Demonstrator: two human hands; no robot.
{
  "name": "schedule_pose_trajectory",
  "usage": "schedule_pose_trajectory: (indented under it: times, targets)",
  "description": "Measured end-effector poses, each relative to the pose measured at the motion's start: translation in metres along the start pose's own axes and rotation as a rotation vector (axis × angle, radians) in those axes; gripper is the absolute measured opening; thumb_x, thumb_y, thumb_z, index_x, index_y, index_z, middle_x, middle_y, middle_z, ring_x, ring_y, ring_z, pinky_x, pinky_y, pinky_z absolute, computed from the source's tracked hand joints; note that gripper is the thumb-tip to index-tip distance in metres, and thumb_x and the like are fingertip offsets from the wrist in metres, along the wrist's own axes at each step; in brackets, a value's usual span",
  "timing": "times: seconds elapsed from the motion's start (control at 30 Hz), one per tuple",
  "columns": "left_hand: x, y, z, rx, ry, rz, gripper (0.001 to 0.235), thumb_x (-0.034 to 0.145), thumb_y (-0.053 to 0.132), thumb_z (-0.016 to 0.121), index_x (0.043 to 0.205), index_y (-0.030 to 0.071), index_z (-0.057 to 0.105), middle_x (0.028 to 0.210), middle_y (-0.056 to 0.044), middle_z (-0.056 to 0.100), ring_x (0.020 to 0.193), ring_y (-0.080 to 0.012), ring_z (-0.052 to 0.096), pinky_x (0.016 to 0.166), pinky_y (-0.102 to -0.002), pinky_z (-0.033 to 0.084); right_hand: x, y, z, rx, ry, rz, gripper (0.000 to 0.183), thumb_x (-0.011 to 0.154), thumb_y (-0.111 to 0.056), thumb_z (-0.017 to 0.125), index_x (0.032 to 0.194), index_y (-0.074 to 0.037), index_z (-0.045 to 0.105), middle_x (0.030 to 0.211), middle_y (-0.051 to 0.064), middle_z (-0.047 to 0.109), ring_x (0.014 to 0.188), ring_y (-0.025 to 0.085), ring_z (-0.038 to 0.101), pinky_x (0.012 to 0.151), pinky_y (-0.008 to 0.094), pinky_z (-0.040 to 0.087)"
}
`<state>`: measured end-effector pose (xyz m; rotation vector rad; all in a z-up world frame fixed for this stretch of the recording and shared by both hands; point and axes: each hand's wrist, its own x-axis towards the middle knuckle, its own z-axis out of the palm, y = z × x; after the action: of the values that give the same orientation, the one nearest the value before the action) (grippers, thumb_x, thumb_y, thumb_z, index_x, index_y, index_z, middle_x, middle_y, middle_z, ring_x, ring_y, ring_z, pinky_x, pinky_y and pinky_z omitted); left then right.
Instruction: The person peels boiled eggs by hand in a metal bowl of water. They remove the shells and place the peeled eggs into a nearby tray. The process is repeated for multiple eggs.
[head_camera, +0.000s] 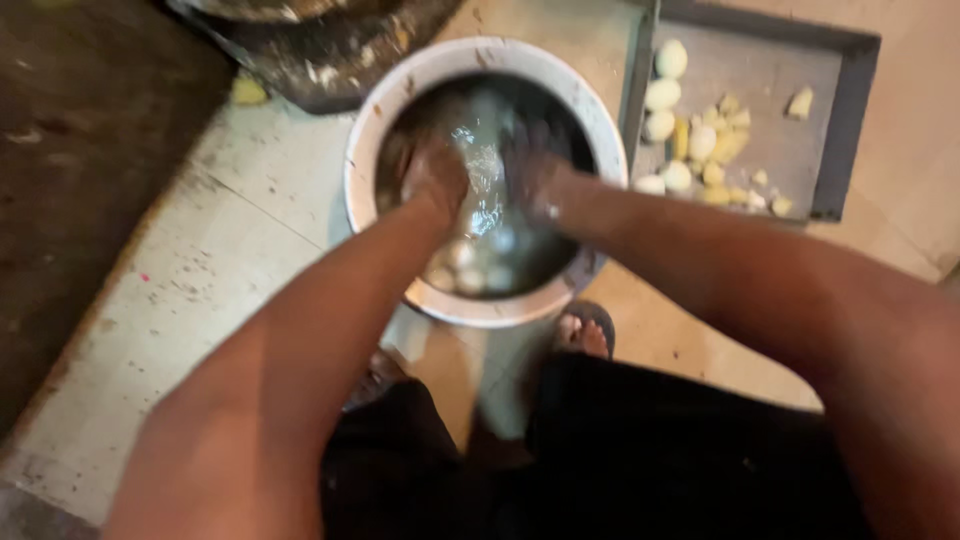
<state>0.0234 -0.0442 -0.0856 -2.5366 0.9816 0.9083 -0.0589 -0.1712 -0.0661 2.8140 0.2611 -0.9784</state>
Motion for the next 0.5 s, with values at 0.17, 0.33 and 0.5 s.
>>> schedule_pose_trajectory:
  times: [0.17,0.33,0.5]
  targets:
    - [0.012,-0.016,0.001,0.195,-0.236,0.002,0.033,0.096,0.025,0.061,0.12,0.003,0.065,0.121,-0.02,0.067,0.097,-0.0326,0.07,0.079,-0.044,0.057,0.029,0.011,0.014,-0.118,-0.025,-0.067,0.086,0.083,-0.027,0.071,0.151,0.011,0.034,0.145,0.033,0.045,0.127,0.044,0.053,0.097,0.049,0.05]
    - [0.021,-0.023,-0.006,-0.227,-0.109,0.104,0.035,0.099,0.026,0.061,0.12,0.0,0.07,0.123,-0.024,0.072,0.103,-0.0363,0.073,0.084,-0.045,0.059,0.016,0.011,-0.019,0.172,-0.13,-0.124,0.045,0.089,-0.009,0.065,0.131,0.006,0.067,0.129,0.025,0.074,0.115,0.032,0.076,0.099,0.04,0.06]
    - [-0.004,-0.022,-0.009,-1.241,-0.033,0.067,0.046,0.105,0.038,0.049,0.121,0.001,0.069,0.12,-0.024,0.074,0.1,-0.0372,0.076,0.079,-0.045,0.061,-0.046,0.002,-0.041,0.696,0.302,-0.135,0.073,0.086,-0.019,0.078,0.144,0.01,0.043,0.121,0.029,0.067,0.105,0.041,0.069,0.092,0.044,0.056]
